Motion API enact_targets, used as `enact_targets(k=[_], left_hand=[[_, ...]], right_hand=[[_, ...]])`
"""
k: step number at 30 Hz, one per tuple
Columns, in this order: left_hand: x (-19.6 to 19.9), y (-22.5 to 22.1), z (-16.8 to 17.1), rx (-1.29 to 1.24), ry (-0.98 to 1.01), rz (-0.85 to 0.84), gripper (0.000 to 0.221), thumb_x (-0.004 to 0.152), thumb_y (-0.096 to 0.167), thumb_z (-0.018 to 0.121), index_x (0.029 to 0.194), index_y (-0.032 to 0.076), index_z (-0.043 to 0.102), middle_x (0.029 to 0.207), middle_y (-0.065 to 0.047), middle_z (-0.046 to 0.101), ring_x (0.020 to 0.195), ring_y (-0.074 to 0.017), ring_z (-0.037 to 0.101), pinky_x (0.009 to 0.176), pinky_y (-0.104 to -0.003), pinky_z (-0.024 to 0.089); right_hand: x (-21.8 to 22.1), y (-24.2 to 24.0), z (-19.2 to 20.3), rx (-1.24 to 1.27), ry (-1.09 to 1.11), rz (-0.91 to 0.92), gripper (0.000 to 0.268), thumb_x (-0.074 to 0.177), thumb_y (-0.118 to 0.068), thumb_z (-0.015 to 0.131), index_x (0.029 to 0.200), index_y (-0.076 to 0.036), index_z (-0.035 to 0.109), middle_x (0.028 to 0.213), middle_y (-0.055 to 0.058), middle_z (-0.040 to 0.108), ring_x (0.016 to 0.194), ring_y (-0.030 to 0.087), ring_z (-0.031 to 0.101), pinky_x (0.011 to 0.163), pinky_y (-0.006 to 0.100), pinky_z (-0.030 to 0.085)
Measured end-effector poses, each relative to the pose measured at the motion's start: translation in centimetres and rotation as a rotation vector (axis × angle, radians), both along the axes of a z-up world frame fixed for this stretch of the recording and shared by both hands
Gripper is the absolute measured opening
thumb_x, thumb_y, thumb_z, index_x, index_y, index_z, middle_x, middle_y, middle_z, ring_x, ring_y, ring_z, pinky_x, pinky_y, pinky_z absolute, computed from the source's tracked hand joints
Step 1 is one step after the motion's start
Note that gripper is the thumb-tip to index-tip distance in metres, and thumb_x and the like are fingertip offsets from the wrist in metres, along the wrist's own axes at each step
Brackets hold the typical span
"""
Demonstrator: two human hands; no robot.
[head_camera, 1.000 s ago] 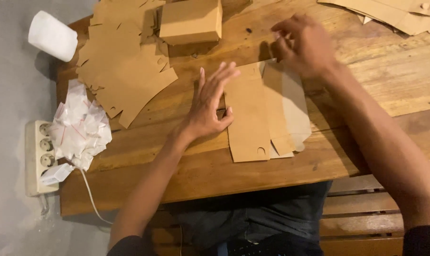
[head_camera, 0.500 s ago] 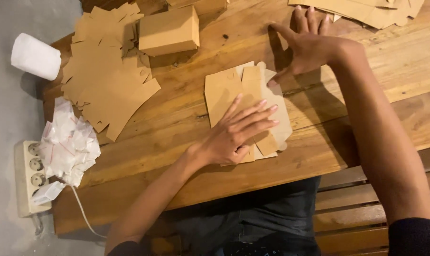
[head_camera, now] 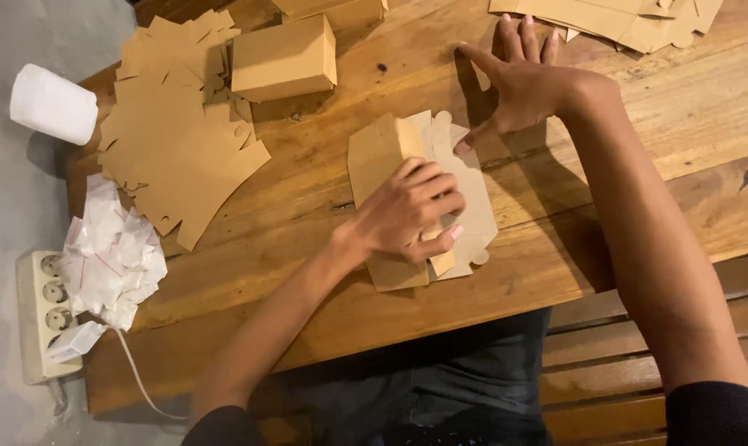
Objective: Assembling small cardboard boxes by folding pre-cut sheets along scored lines and tucking in flaps.
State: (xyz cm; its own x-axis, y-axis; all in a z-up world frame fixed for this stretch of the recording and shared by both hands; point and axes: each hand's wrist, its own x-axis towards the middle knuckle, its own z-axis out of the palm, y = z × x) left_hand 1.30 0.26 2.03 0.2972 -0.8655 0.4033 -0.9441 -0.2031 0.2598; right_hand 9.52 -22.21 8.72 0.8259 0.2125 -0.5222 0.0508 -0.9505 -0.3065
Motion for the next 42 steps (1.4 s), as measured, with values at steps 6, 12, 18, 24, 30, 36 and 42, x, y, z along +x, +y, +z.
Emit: enact_targets(k=[6, 12, 18, 24, 30, 36, 42], left_hand=[[-0.8, 4.5, 2.4, -0.061, -0.009, 0.137, 0.046, 0.1, 0.046, 0.043, 0.09, 0.011, 0.072, 0.087, -0.007, 0.073, 0.082, -0.0229, 0.062, 0.093, -0.048, 0.042], [-5.0, 9.8, 10.6, 0.524, 0.607, 0.832, 0.074, 0.089, 0.063, 0.056, 0.144, 0.014, 0.05, 0.118, -0.006, 0.073, 0.128, -0.0286, 0.057, 0.114, -0.051, 0.033], [-3.9, 9.1, 4.4, 0.131, 0.149, 0.352, 0.095, 0.072, 0.056, 0.091, 0.144, 0.008, 0.051, 0.15, -0.017, 0.052, 0.139, -0.035, 0.049, 0.112, -0.058, 0.038], [-4.2, 4.7, 1.0, 0.272, 0.23, 0.289, 0.126, 0.073, 0.086, 0.066, 0.164, 0.011, 0.019, 0.173, -0.016, 0.009, 0.162, -0.0347, 0.007, 0.127, -0.064, 0.001], [-4.0, 7.3, 0.3, 0.183, 0.199, 0.373, 0.099, 0.083, 0.069, 0.069, 0.157, 0.009, 0.039, 0.168, -0.018, 0.024, 0.158, -0.0377, 0.02, 0.124, -0.066, 0.011], [-3.1, 7.8, 0.4, -0.191, 0.547, 0.27, 0.018, 0.097, 0.025, 0.062, 0.098, 0.013, 0.076, 0.123, -0.013, 0.076, 0.128, -0.0371, 0.066, 0.12, -0.07, 0.028], [-2.5, 8.4, 0.4, -0.612, 0.947, 0.531, 0.026, 0.104, 0.031, 0.055, 0.098, 0.009, 0.068, 0.074, 0.002, 0.054, 0.061, -0.0075, 0.041, 0.05, -0.023, 0.034]], right_hand=[[-0.6, 0.2, 0.8, 0.012, 0.01, -0.031, 0.144, 0.056, -0.066, 0.081, 0.164, -0.047, -0.011, 0.165, 0.011, -0.034, 0.146, 0.034, -0.038, 0.12, 0.066, -0.013], [-1.0, 0.9, 1.9, 0.001, 0.056, -0.092, 0.136, 0.06, -0.064, 0.078, 0.164, -0.05, -0.011, 0.166, 0.001, -0.036, 0.146, 0.035, -0.037, 0.118, 0.076, -0.001], [-0.3, 0.4, 0.5, 0.004, -0.023, -0.031, 0.135, 0.059, -0.066, 0.079, 0.163, -0.05, -0.005, 0.166, 0.015, -0.03, 0.147, 0.039, -0.035, 0.119, 0.069, -0.011], [-0.7, 1.1, 1.8, 0.068, -0.087, 0.024, 0.116, 0.066, -0.054, 0.081, 0.162, -0.042, 0.016, 0.165, 0.017, 0.0, 0.155, 0.04, -0.008, 0.116, 0.082, 0.011], [0.4, -0.8, -1.7, 0.415, -0.419, 0.248, 0.079, 0.072, -0.009, 0.086, 0.146, -0.007, 0.058, 0.139, 0.023, 0.055, 0.107, 0.038, 0.063, 0.101, 0.049, 0.053], [-1.4, 1.4, 0.1, 0.376, -0.056, 0.326, 0.03, 0.089, -0.012, 0.073, 0.119, -0.012, 0.074, 0.103, 0.006, 0.083, 0.087, 0.019, 0.082, 0.078, 0.029, 0.071], [-3.1, 2.3, 3.5, 0.547, 0.101, 0.169, 0.043, 0.093, 0.0, 0.061, 0.133, -0.011, 0.067, 0.059, 0.022, 0.083, 0.041, 0.028, 0.079, 0.038, 0.036, 0.062]])
